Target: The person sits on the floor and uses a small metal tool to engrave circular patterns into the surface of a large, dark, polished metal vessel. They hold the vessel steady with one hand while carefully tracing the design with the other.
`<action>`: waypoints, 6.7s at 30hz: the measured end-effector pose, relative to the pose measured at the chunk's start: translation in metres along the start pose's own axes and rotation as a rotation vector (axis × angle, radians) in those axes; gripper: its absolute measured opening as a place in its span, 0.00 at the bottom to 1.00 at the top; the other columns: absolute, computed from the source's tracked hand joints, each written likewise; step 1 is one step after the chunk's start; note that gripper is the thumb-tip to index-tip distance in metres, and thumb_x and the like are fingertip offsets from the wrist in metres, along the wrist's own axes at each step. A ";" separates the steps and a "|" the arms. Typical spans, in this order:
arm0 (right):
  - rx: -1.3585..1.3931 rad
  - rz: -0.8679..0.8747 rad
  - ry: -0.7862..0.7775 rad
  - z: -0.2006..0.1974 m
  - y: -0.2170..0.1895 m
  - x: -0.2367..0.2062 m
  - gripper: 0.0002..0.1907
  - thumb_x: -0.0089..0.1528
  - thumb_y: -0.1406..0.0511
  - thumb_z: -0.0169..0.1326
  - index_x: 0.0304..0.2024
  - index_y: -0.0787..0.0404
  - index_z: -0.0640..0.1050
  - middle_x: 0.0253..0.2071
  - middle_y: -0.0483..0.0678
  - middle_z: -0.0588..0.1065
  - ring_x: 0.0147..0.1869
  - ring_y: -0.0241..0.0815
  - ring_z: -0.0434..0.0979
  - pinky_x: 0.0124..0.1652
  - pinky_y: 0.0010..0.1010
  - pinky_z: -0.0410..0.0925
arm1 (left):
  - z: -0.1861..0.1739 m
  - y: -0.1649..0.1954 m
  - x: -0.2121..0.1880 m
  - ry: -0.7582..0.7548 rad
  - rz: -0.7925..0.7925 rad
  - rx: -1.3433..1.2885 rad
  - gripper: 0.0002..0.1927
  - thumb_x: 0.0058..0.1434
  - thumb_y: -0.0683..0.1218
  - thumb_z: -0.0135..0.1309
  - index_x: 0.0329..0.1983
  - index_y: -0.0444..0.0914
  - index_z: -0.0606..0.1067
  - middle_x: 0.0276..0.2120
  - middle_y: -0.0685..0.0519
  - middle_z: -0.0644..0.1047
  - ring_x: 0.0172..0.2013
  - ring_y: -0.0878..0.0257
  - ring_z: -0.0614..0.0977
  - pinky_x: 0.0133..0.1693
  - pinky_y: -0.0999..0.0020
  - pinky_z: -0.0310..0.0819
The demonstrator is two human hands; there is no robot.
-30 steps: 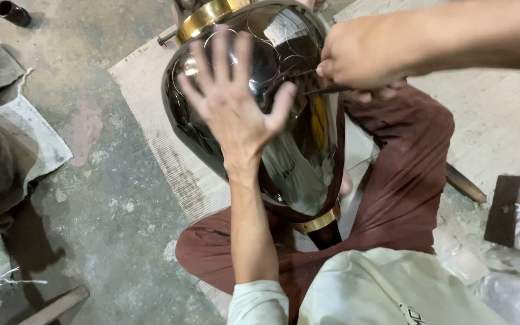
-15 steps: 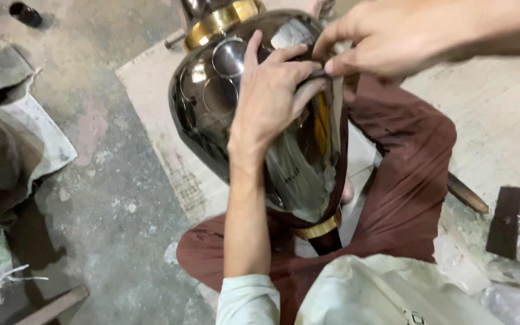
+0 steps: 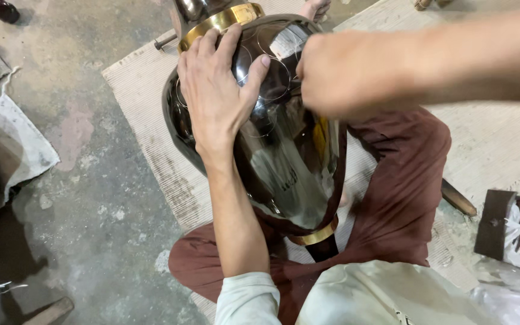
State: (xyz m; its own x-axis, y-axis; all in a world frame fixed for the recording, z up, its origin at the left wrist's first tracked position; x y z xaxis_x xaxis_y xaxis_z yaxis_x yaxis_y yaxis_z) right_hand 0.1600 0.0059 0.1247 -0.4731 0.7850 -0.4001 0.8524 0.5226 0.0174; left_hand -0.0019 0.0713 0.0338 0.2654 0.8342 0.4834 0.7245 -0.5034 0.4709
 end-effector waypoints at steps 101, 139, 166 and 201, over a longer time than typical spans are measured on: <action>0.639 0.249 0.530 0.063 0.057 -0.075 0.35 0.55 0.67 0.69 0.63 0.64 0.72 0.25 0.52 0.81 0.22 0.41 0.78 0.25 0.35 0.67 | 0.010 0.084 -0.050 0.110 -0.157 0.137 0.62 0.43 0.66 0.74 0.75 0.42 0.55 0.76 0.40 0.51 0.76 0.42 0.51 0.70 0.25 0.35; 0.453 0.197 0.526 0.023 0.055 -0.067 0.20 0.59 0.60 0.65 0.52 0.60 0.83 0.20 0.58 0.75 0.21 0.52 0.76 0.26 0.41 0.69 | 0.025 0.081 -0.048 0.193 -0.203 0.143 0.61 0.46 0.67 0.73 0.77 0.43 0.55 0.76 0.47 0.57 0.77 0.45 0.54 0.73 0.31 0.42; -0.755 -0.401 0.212 -0.006 0.025 -0.018 0.20 0.60 0.64 0.54 0.55 0.57 0.74 0.39 0.49 0.75 0.28 0.41 0.81 0.24 0.29 0.74 | 0.000 0.066 -0.031 0.045 -0.159 0.178 0.52 0.47 0.68 0.69 0.70 0.43 0.65 0.72 0.45 0.62 0.74 0.48 0.61 0.72 0.32 0.45; 0.682 0.504 -0.149 0.049 0.046 -0.006 0.19 0.69 0.57 0.44 0.39 0.62 0.81 0.23 0.56 0.77 0.22 0.49 0.74 0.27 0.42 0.67 | -0.001 0.091 -0.036 -0.041 0.155 0.128 0.47 0.35 0.64 0.74 0.60 0.46 0.73 0.67 0.49 0.65 0.70 0.44 0.61 0.68 0.22 0.36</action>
State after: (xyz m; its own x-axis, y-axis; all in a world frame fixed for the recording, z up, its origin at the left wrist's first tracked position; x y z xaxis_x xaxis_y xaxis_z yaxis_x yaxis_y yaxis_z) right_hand 0.2125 0.0087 0.0833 -0.0088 0.7928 -0.6094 0.9228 -0.2282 -0.3103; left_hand 0.0534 -0.0045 0.0599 0.4033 0.7590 0.5111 0.7477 -0.5954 0.2942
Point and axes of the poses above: each hand's wrist, its own x-axis towards the middle knuckle, its own z-axis out of the palm, y = z × x, the point moved 5 cm from there along x, towards the middle knuckle
